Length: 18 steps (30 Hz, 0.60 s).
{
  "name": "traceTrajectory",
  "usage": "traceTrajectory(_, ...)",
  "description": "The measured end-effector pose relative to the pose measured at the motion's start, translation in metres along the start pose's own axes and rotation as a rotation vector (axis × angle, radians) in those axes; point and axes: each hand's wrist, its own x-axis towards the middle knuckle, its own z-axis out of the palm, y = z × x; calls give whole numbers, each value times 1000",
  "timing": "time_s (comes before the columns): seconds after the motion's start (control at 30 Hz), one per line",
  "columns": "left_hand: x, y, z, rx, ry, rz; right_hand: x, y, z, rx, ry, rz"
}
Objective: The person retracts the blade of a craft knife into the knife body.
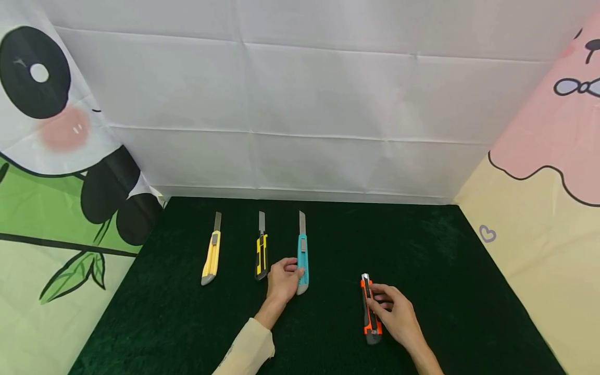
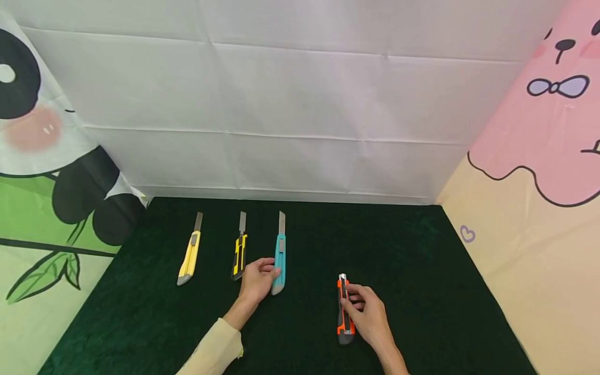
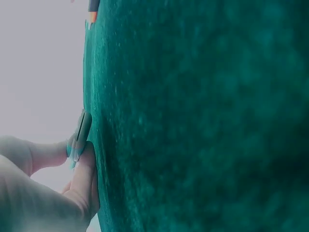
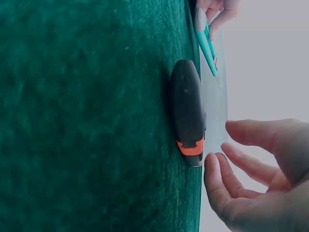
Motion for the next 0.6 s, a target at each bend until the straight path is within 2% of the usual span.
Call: traceTrajectory(0.6, -25, -1, 6, -40, -32, 67, 1, -11, 12, 95, 28, -39)
